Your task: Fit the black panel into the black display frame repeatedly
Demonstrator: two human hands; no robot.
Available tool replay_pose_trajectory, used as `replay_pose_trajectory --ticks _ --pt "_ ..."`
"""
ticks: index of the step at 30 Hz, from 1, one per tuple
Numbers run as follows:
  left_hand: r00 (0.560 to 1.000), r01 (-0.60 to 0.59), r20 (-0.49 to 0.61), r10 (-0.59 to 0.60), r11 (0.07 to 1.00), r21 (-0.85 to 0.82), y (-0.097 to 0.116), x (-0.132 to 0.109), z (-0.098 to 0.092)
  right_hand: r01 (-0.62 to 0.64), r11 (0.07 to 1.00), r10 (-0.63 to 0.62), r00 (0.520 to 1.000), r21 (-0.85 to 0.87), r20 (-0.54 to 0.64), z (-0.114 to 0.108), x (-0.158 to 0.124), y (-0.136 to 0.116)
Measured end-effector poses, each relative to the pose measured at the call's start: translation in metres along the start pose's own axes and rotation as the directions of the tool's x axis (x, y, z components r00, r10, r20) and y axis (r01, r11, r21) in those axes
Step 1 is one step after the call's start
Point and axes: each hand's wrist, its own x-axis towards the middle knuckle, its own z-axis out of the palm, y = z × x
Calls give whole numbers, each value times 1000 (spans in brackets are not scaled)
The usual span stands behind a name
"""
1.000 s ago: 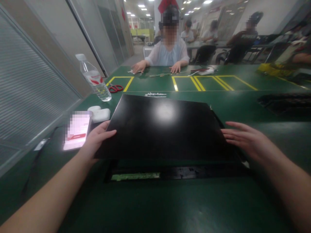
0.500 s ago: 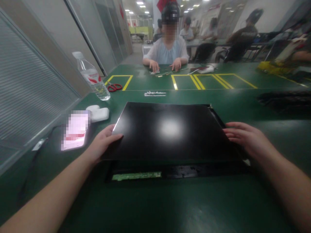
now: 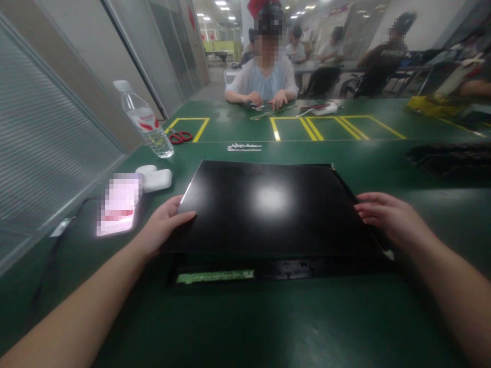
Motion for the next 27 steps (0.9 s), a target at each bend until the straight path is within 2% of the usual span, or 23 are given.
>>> replay_pose_trajectory --ticks 9,16,22,27 --pt "1000 10 3 -10 1000 0 -2 2 0 30 996 -26 998 -89 51 4 -9 -5" --pt "1000 -11 17 11 1000 5 -2 3 -2 35 993 -30 998 -109 52 1 -4 1" --pt "999 -16 28 16 1000 24 -1 1 1 106 984 -93 991 -142 100 0 -2 2" --pt "1000 -7 20 6 999 35 1 0 2 110 983 -94 990 -149 107 1 -4 0"
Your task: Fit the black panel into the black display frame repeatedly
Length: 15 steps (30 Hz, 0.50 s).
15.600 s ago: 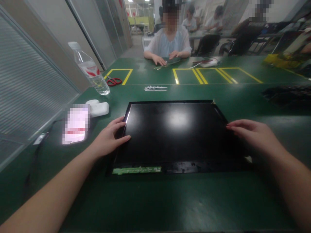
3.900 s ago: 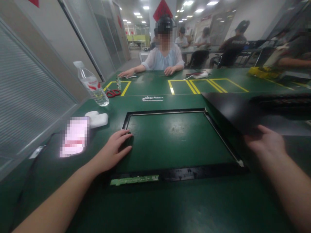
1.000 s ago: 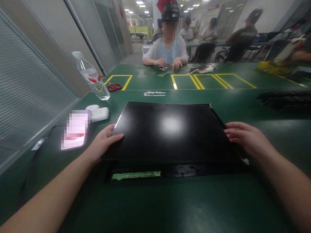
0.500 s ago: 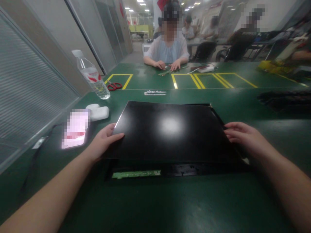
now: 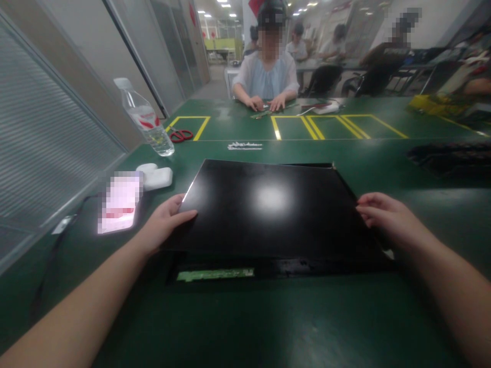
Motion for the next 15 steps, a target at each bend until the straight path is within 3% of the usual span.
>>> replay_pose_trajectory --ticks 15 --pt "1000 5 -12 -5 1000 11 0 0 -1 -53 999 52 998 -2 -33 6 -10 -13"
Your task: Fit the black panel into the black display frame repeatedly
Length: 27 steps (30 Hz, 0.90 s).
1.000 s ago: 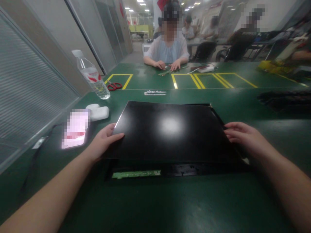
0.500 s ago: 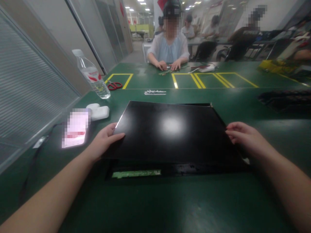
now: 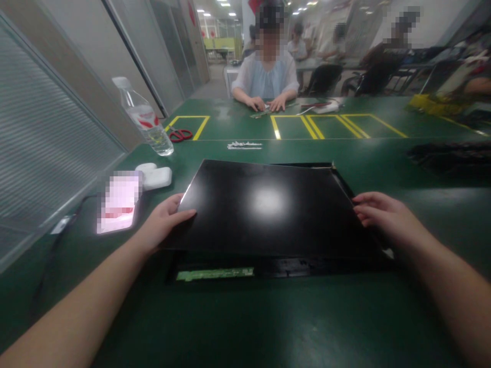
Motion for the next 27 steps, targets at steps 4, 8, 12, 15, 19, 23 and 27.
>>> replay_pose_trajectory --ticks 4,8,12,15,19,23,27 --pt "1000 11 6 -11 1000 -7 1 -1 1 19 1000 -19 1000 7 5 0 1 1" --pt "1000 8 6 -8 1000 -11 0 -1 0 15 1000 -15 1000 1 -2 1 1 2" --pt "1000 2 11 -2 1000 -5 1 -1 1 12 1000 -12 1000 8 -9 2 -1 -1" --pt "1000 1 5 -1 1000 -4 2 -2 1 25 999 -25 999 20 -21 1 -1 -2" --pt "1000 -5 -3 5 1000 -8 1 -1 2 16 998 -14 999 61 -43 0 0 1" --pt "1000 -17 -4 17 1000 -21 0 -1 3 4 993 4 998 122 -61 -3 -1 1" --pt "1000 -30 6 30 999 -19 -1 -2 2 6 990 5 997 141 -79 -4 -4 -3"
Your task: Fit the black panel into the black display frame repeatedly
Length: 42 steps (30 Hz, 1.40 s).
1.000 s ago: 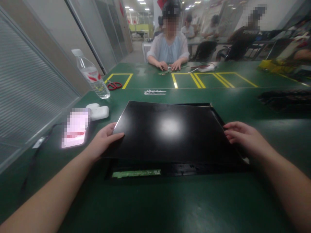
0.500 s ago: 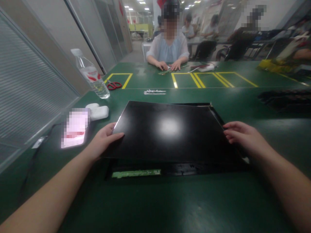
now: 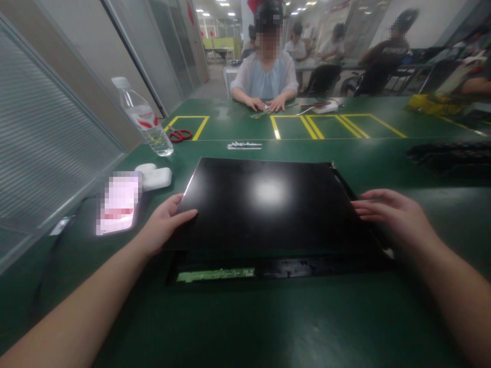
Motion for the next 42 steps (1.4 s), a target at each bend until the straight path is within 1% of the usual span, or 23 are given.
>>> replay_pose_trajectory --ticks 3,6,10,14,18,22,27,30,35,42 --pt "1000 -18 0 18 1000 13 -1 0 0 4 1000 -5 1000 -12 -23 -1 -2 -2" --pt "1000 -31 -1 31 999 39 -1 0 1 48 998 -48 999 -33 -23 -1 -3 -2" --pt "998 -64 -1 65 995 72 -3 0 1 109 989 -113 993 -100 -42 0 -5 -4" --pt "995 -103 4 103 991 86 -5 0 0 133 979 -142 989 -154 -47 1 -6 -7" --pt "996 -82 46 81 996 19 -3 -2 3 123 974 -135 989 -188 -53 0 -4 -4" --pt "996 -51 69 53 998 -19 0 -4 6 104 977 -115 992 -187 -51 -2 -2 0" --pt "994 -76 75 78 997 -34 -1 -4 5 80 979 -93 994 -186 -62 -3 -1 1" --pt "993 -88 80 89 996 -12 -3 -5 6 76 980 -92 993 -186 -78 -1 0 2" --pt "988 -119 111 112 991 66 -4 -7 5 58 982 -85 986 -179 -143 2 2 3" --pt "981 -151 139 131 979 138 -8 -4 0 42 975 -80 983 -218 -166 1 -1 6"
